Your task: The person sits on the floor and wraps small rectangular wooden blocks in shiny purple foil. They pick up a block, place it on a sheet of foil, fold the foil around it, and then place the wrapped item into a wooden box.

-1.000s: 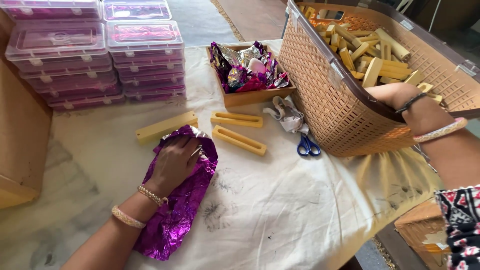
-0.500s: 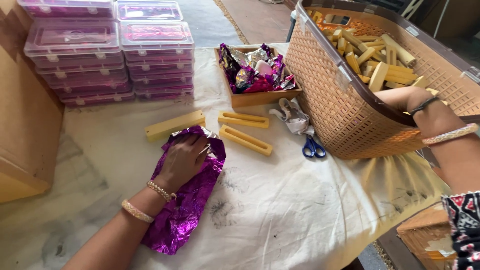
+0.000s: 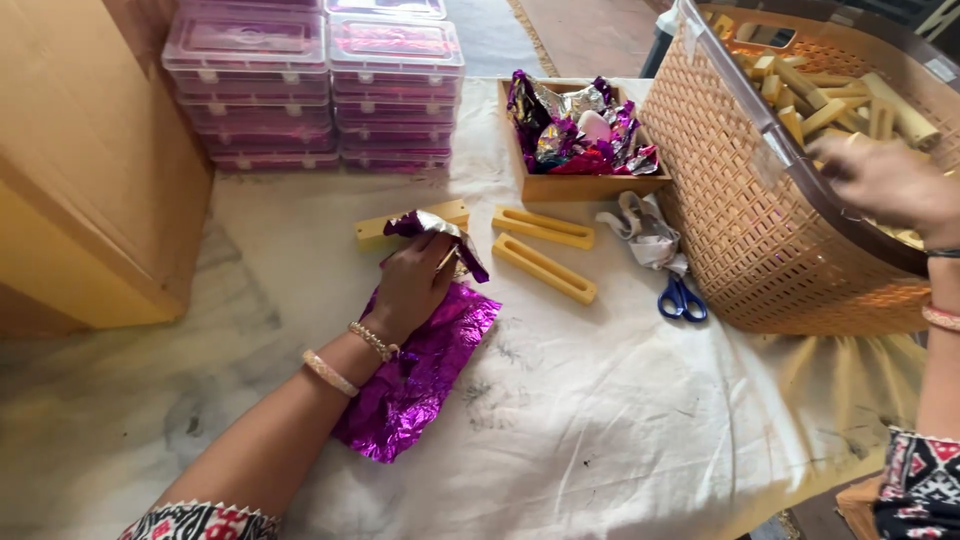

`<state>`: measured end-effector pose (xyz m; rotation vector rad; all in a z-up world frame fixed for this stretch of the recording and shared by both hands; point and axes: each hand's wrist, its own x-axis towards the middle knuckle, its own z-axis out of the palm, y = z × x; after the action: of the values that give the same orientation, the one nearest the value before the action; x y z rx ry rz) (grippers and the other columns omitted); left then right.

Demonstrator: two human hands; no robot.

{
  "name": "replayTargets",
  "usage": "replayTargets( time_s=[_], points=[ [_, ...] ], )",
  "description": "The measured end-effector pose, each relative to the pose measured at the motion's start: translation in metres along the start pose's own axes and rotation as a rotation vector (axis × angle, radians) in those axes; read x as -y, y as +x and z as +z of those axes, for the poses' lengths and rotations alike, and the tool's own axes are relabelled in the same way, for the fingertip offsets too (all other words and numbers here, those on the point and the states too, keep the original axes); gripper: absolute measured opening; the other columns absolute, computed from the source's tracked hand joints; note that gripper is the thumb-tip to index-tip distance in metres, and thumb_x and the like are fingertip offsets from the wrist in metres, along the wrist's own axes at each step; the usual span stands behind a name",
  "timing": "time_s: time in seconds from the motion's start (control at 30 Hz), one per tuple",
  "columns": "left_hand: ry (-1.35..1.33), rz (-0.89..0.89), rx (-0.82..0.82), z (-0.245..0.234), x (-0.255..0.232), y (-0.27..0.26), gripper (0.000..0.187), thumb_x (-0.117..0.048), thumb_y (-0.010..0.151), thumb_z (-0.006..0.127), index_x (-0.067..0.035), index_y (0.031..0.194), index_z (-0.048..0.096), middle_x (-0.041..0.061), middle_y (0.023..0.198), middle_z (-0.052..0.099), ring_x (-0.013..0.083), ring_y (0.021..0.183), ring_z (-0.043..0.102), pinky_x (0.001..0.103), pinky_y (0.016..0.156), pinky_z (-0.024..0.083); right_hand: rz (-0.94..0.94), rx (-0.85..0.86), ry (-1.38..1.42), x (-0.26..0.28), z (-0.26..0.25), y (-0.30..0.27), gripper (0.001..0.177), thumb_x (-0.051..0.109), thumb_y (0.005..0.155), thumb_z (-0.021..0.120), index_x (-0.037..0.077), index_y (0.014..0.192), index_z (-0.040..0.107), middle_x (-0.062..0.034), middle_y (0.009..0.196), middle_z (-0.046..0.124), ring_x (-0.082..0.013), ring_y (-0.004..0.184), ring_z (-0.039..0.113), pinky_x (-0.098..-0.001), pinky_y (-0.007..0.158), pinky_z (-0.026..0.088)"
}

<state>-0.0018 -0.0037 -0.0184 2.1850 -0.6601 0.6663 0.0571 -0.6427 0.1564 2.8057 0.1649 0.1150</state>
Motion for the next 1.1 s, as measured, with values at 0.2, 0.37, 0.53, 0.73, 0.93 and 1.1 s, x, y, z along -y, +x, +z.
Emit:
replayTargets(
  time_s=[0.2,0.37,0.53,0.73,0.93,1.1],
  points=[
    [0.132,0.308,0.087,0.002,-0.003,0.000,0.029,-0.007,0.073,0.069,-0.004,0.102,0.070,0.017,0.108,0.068,0.0342,0.109,0.063,0.046,0.099,0.051,0.047,-1.026,0.336,0.086,-0.071,-0.058,0.012,0.012,0.121,0.056,0.005,0.120,0.065,-0.0086,0.097,0.068,-0.0143,0.082,0.069,-0.0225,0.067,0.054],
    [0.203,0.456,0.262,0.002,-0.013,-0.002,0.024,-0.007,0.079,0.070,-0.005,0.103,0.073,0.015,0.112,0.068,0.0315,0.114,0.060,0.044,0.102,0.048,-0.310,-0.922,0.773,0.240,-0.129,-0.092,0.011,0.016,0.113,0.067,0.006,0.113,0.063,-0.0077,0.106,0.066,-0.0155,0.087,0.064,-0.0235,0.076,0.052],
    [0.314,0.591,0.264,0.005,-0.012,-0.002,0.029,-0.008,0.079,0.067,-0.003,0.107,0.070,0.013,0.118,0.067,0.0324,0.123,0.058,0.045,0.108,0.048,-0.709,-0.672,0.520,0.363,-0.141,-0.070,0.034,0.039,0.093,0.071,0.009,0.112,0.069,-0.0063,0.100,0.069,-0.0203,0.091,0.064,-0.0335,0.080,0.056],
    [0.175,0.508,0.387,-0.006,-0.022,0.001,0.029,-0.009,0.092,0.063,-0.007,0.121,0.064,0.011,0.130,0.061,0.0307,0.130,0.055,0.044,0.103,0.050,-0.637,-0.125,0.399,0.417,-0.109,-0.023,0.057,0.055,0.093,0.062,0.014,0.132,0.058,-0.0166,0.120,0.055,-0.0349,0.111,0.057,-0.0463,0.096,0.050],
    [0.141,0.500,0.340,-0.013,-0.022,0.007,0.025,-0.013,0.084,0.071,-0.016,0.109,0.071,0.005,0.115,0.068,0.0296,0.123,0.059,0.049,0.107,0.044,-0.553,-0.084,0.713,0.399,-0.036,0.024,0.052,0.024,0.077,0.082,0.015,0.124,0.060,-0.0136,0.127,0.051,-0.0348,0.122,0.054,-0.0421,0.103,0.049],
    [-0.020,0.427,0.339,-0.012,-0.015,0.010,0.025,-0.011,0.084,0.073,-0.015,0.108,0.075,0.007,0.116,0.071,0.0264,0.120,0.064,0.045,0.109,0.045,-0.404,0.026,0.912,0.376,-0.007,0.050,0.042,0.009,0.077,0.081,0.017,0.115,0.066,-0.0071,0.124,0.052,-0.0232,0.104,0.068,-0.0318,0.089,0.058]
  ],
)
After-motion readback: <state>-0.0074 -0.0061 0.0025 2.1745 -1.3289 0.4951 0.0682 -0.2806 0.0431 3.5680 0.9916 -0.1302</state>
